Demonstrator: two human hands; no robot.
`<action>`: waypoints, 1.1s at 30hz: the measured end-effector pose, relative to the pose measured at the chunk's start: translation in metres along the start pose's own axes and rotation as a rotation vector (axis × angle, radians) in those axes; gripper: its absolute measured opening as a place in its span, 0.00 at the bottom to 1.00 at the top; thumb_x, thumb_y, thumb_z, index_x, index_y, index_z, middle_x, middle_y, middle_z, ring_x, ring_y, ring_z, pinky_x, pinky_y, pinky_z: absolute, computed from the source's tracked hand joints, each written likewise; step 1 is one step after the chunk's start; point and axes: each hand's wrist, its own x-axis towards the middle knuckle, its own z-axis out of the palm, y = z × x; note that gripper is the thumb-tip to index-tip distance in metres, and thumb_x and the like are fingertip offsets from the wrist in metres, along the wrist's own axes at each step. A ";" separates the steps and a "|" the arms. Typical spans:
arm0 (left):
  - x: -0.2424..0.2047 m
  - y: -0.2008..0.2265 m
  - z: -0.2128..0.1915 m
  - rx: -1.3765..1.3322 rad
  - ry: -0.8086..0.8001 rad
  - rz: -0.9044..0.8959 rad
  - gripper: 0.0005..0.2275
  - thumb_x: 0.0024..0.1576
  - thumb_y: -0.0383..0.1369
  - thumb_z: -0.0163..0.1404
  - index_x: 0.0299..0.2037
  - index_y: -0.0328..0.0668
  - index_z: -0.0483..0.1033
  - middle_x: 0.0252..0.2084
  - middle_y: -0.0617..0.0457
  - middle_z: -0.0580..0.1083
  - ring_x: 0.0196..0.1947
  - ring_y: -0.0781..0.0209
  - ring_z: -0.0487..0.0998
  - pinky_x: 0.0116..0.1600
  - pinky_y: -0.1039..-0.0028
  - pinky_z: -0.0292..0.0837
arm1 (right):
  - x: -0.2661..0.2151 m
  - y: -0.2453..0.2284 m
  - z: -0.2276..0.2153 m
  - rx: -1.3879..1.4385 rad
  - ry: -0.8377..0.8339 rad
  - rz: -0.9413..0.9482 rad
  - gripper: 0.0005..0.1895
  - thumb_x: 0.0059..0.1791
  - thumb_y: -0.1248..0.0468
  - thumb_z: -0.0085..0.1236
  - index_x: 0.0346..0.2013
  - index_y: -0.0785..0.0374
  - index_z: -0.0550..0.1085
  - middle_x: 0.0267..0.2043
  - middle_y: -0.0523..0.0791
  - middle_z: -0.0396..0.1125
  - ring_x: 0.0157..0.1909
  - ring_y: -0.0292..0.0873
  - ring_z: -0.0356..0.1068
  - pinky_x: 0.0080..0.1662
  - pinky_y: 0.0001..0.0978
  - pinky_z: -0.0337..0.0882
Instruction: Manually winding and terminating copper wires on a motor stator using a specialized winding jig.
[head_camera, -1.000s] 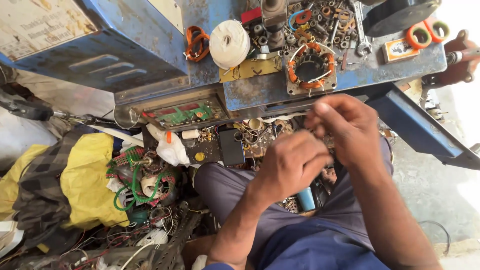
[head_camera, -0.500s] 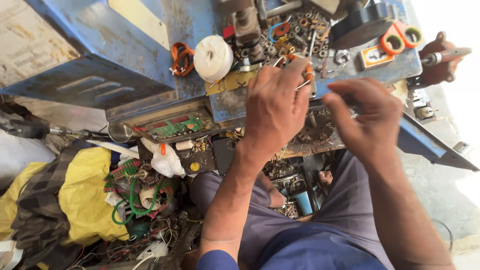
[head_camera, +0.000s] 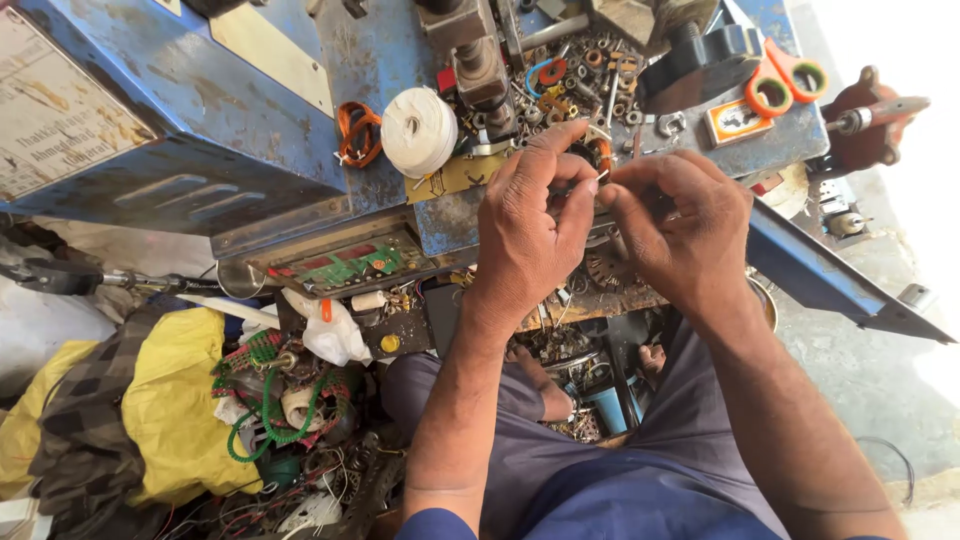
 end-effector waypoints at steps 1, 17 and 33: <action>0.000 0.000 0.001 -0.004 -0.001 0.004 0.21 0.59 0.22 0.56 0.63 0.39 0.69 0.39 0.55 0.78 0.39 0.59 0.80 0.47 0.69 0.77 | -0.001 0.001 -0.001 -0.004 0.004 -0.001 0.05 0.52 0.67 0.67 0.41 0.65 0.80 0.36 0.46 0.71 0.34 0.37 0.72 0.38 0.28 0.70; -0.001 -0.005 -0.001 -0.081 0.023 0.011 0.21 0.59 0.22 0.56 0.63 0.38 0.67 0.36 0.56 0.77 0.36 0.63 0.79 0.47 0.71 0.77 | 0.018 -0.001 -0.013 0.215 -0.093 -0.033 0.17 0.50 0.67 0.65 0.53 0.66 0.77 0.44 0.45 0.73 0.44 0.34 0.73 0.45 0.27 0.75; 0.011 0.018 0.000 0.234 0.042 0.201 0.14 0.55 0.25 0.59 0.51 0.41 0.77 0.50 0.49 0.73 0.51 0.46 0.73 0.59 0.60 0.69 | 0.019 0.032 -0.010 0.230 -0.075 0.134 0.06 0.49 0.66 0.65 0.39 0.65 0.81 0.35 0.42 0.73 0.37 0.31 0.70 0.40 0.26 0.69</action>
